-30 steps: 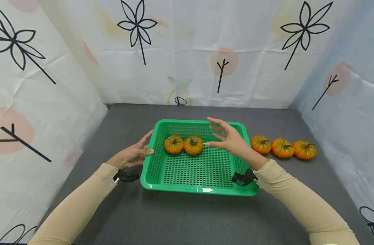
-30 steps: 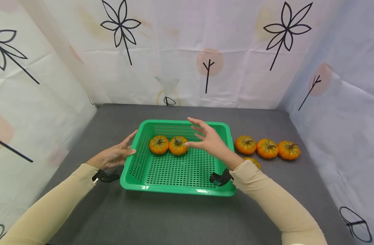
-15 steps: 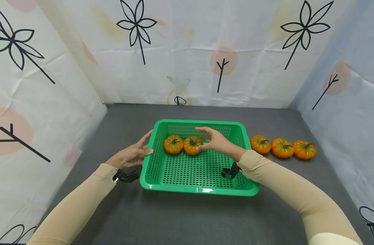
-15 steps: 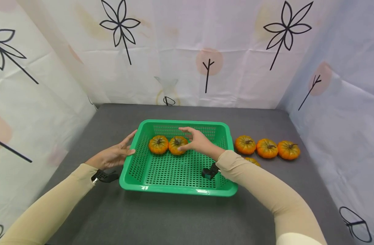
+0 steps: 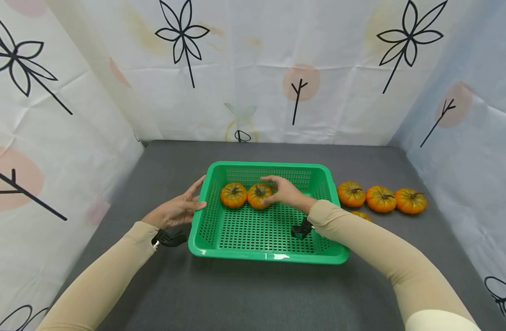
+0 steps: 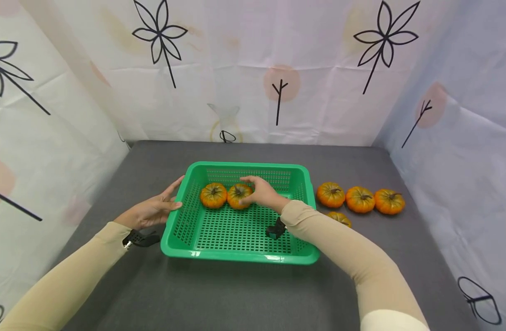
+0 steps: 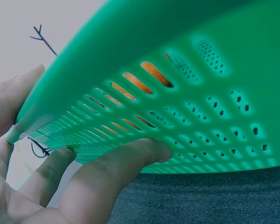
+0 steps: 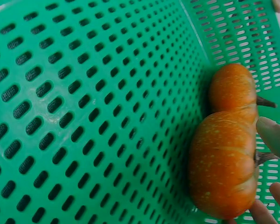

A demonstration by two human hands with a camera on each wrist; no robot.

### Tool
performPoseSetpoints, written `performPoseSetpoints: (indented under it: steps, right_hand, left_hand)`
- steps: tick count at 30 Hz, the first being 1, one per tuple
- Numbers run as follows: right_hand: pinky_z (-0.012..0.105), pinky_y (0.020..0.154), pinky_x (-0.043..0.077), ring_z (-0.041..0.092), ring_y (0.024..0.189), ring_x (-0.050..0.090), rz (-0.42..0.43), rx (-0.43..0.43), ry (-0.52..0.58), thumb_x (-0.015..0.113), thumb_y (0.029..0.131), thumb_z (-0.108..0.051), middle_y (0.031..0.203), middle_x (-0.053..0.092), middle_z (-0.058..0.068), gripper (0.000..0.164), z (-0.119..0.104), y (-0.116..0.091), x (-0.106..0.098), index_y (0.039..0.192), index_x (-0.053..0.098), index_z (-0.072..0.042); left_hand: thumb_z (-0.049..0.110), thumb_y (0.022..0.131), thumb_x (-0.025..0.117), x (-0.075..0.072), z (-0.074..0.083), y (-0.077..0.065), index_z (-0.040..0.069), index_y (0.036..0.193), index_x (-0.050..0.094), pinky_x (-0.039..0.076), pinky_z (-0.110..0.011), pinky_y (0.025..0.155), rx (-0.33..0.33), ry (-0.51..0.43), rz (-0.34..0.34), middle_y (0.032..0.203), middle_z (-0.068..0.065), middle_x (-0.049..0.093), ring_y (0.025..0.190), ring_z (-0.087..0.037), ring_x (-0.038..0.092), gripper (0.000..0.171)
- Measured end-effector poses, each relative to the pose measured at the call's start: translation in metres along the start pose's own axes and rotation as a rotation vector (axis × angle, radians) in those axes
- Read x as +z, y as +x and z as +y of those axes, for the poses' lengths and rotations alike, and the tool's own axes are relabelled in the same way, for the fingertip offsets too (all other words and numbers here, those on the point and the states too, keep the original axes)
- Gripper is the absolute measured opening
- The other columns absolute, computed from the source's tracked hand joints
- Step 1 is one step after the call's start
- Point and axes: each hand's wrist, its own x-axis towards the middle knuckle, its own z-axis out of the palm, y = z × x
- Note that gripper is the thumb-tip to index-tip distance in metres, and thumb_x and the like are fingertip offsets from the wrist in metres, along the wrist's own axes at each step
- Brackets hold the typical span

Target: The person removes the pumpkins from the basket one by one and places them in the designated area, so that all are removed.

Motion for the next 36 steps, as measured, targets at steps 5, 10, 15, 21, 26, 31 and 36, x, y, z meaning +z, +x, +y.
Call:
performPoseSetpoints:
  steps: [5, 10, 15, 21, 26, 31, 36]
  right_hand:
    - [0.048, 0.104, 0.045, 0.036, 0.136, 0.038, 0.024, 0.010, -0.026, 0.079, 0.080, -0.009, 0.151, 0.036, 0.012, 0.076, 0.002, 0.005, 0.005, 0.147, 0.042, -0.012]
    - [0.047, 0.099, 0.048, 0.033, 0.130, 0.043, 0.041, 0.003, -0.059, 0.081, 0.079, -0.010, 0.148, 0.038, 0.013, 0.077, 0.006, 0.008, 0.008, 0.146, 0.043, -0.012]
    - [0.049, 0.103, 0.045, 0.034, 0.132, 0.040, 0.035, -0.004, -0.100, 0.083, 0.077, -0.012, 0.147, 0.037, 0.015, 0.079, 0.008, 0.010, 0.011, 0.146, 0.043, -0.011]
    - [0.048, 0.103, 0.046, 0.034, 0.129, 0.043, 0.029, 0.005, -0.154, 0.084, 0.076, -0.015, 0.144, 0.038, 0.015, 0.079, 0.010, 0.010, 0.013, 0.145, 0.045, -0.013]
    - [0.048, 0.102, 0.046, 0.034, 0.130, 0.042, 0.013, 0.022, -0.175, 0.084, 0.077, -0.017, 0.149, 0.035, 0.015, 0.078, 0.010, 0.010, 0.013, 0.145, 0.045, -0.015]
    - [0.050, 0.103, 0.045, 0.035, 0.133, 0.040, -0.001, 0.025, -0.180, 0.084, 0.077, -0.018, 0.151, 0.033, 0.014, 0.078, 0.013, 0.012, 0.012, 0.145, 0.045, -0.017]
    - [0.052, 0.103, 0.044, 0.037, 0.135, 0.038, -0.018, 0.017, -0.195, 0.084, 0.077, -0.019, 0.151, 0.033, 0.016, 0.078, 0.013, 0.013, 0.010, 0.145, 0.046, -0.015]
  left_hand:
    - [-0.003, 0.100, 0.047, 0.000, 0.000, -0.001, 0.049, 0.152, -0.004, 0.052, -0.053, 0.092, 0.007, 0.003, -0.001, 0.163, -0.014, 0.000, 0.116, -0.030, 0.061, 0.090]
    - [-0.004, 0.100, 0.047, 0.000, 0.000, -0.001, 0.049, 0.152, -0.003, 0.052, -0.054, 0.092, 0.007, 0.013, 0.012, 0.163, -0.014, 0.002, 0.115, -0.030, 0.061, 0.090]
    - [-0.003, 0.100, 0.047, -0.001, 0.000, -0.001, 0.050, 0.152, -0.003, 0.052, -0.054, 0.092, 0.004, 0.015, 0.015, 0.163, -0.013, 0.001, 0.115, -0.030, 0.061, 0.089]
    - [-0.003, 0.100, 0.047, -0.001, -0.001, -0.001, 0.049, 0.152, -0.003, 0.052, -0.055, 0.091, 0.003, 0.008, 0.016, 0.163, -0.013, 0.001, 0.114, -0.030, 0.061, 0.090]
    - [-0.004, 0.100, 0.047, 0.000, -0.001, -0.001, 0.048, 0.152, -0.005, 0.052, -0.055, 0.091, 0.005, 0.011, 0.013, 0.163, -0.013, 0.000, 0.115, -0.031, 0.061, 0.090]
    - [-0.004, 0.100, 0.046, 0.000, -0.001, 0.000, 0.047, 0.152, -0.007, 0.051, -0.055, 0.092, 0.009, 0.019, 0.010, 0.163, -0.014, 0.000, 0.116, -0.030, 0.061, 0.090]
    - [-0.003, 0.100, 0.046, 0.000, 0.000, -0.002, 0.047, 0.152, -0.007, 0.052, -0.055, 0.092, 0.008, 0.014, 0.013, 0.163, -0.014, 0.000, 0.116, -0.031, 0.061, 0.090]
